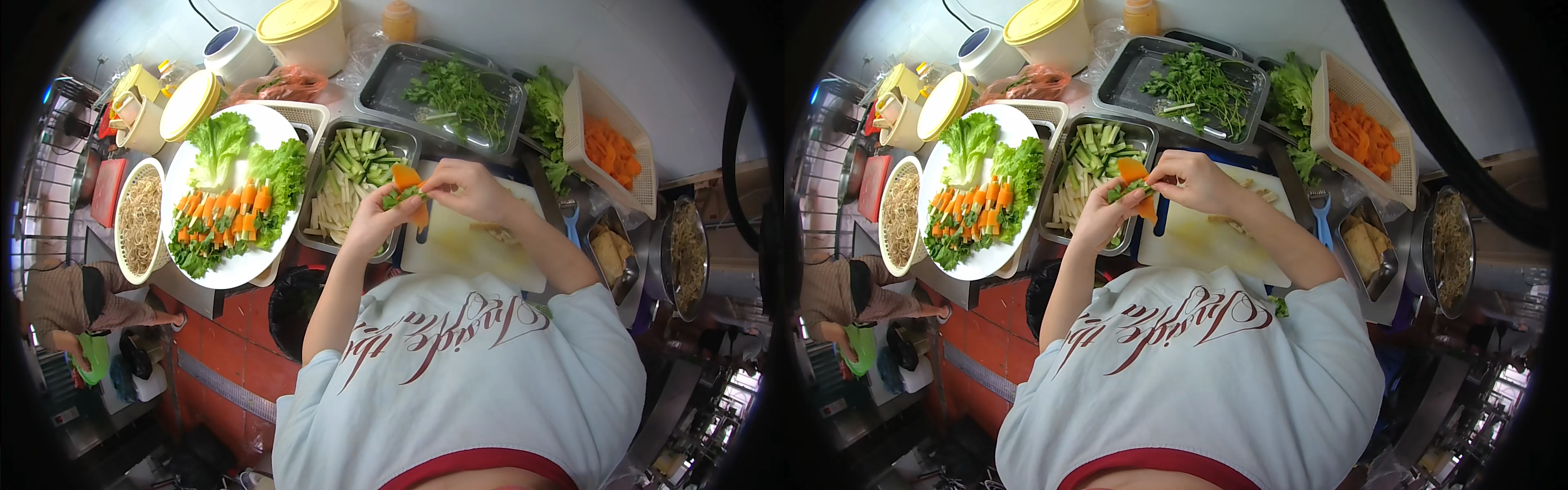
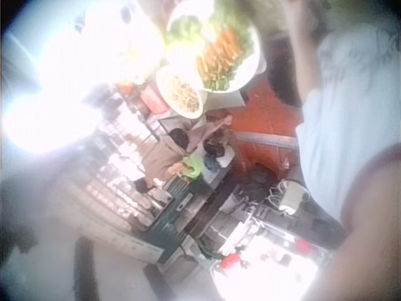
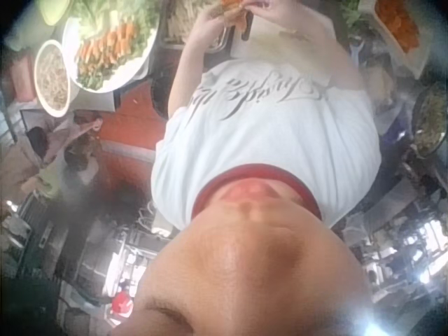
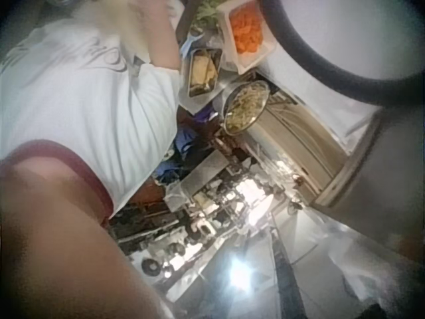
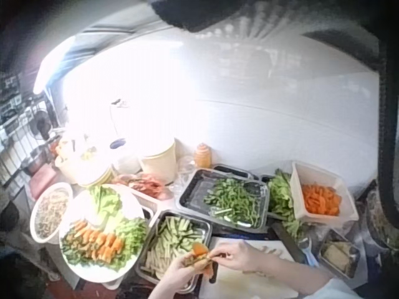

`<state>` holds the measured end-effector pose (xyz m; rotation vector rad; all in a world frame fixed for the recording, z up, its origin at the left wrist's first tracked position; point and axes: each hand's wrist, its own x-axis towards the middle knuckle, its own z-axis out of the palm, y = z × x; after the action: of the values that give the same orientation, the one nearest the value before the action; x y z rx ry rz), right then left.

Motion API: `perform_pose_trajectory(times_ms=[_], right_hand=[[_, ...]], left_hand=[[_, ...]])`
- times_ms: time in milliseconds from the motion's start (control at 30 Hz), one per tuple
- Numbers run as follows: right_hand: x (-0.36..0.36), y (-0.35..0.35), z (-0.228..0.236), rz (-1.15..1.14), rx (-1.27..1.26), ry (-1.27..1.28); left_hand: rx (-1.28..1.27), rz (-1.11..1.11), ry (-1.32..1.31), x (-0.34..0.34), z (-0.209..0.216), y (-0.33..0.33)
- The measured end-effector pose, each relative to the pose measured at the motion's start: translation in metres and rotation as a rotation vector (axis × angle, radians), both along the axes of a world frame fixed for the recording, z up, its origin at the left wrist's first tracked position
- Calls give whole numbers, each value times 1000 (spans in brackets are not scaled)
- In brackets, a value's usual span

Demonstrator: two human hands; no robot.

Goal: The person assembles vegetable rolls by placing a cilantro sprig and a white vegetable stick onto a thin carrot sheet, then rolling them together. The finished rolls are placed on a white plate with lettuce. The person repeats this process throughout the clip.

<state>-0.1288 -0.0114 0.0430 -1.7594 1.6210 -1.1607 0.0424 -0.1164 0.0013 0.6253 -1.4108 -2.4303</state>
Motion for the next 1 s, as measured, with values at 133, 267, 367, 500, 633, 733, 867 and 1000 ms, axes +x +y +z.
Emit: perform_pose_trajectory(times_ms=[133, 267, 367, 500, 633, 733, 867, 1000], right_hand=[[0, 3, -5, -67, 16, -51], [-7, -5, -13, -126, 69, -212], [-4, -7, -24, -55, 104, -299], [3, -1, -30, 16, -36, -227], [2, 4, -31, 41, -186, -49], [2, 5, -24, 29, -229, 28], [6, 4, -27, -55, -45, -380], [4, 4, -32, -12, 16, -421]], left_hand=[[-23, 40, 41, -1, -3, 2], [-114, -18, -1, -2, -3, 3], [-107, -35, -13, -3, -5, 4], [45, 7, -8, -1, -2, 4], [260, 1, 88, 1, 3, -1], [158, 20, 77, 1, 7, 0], [-149, 41, -31, -5, 4, 2], [-258, 63, -58, -9, 8, 6]])
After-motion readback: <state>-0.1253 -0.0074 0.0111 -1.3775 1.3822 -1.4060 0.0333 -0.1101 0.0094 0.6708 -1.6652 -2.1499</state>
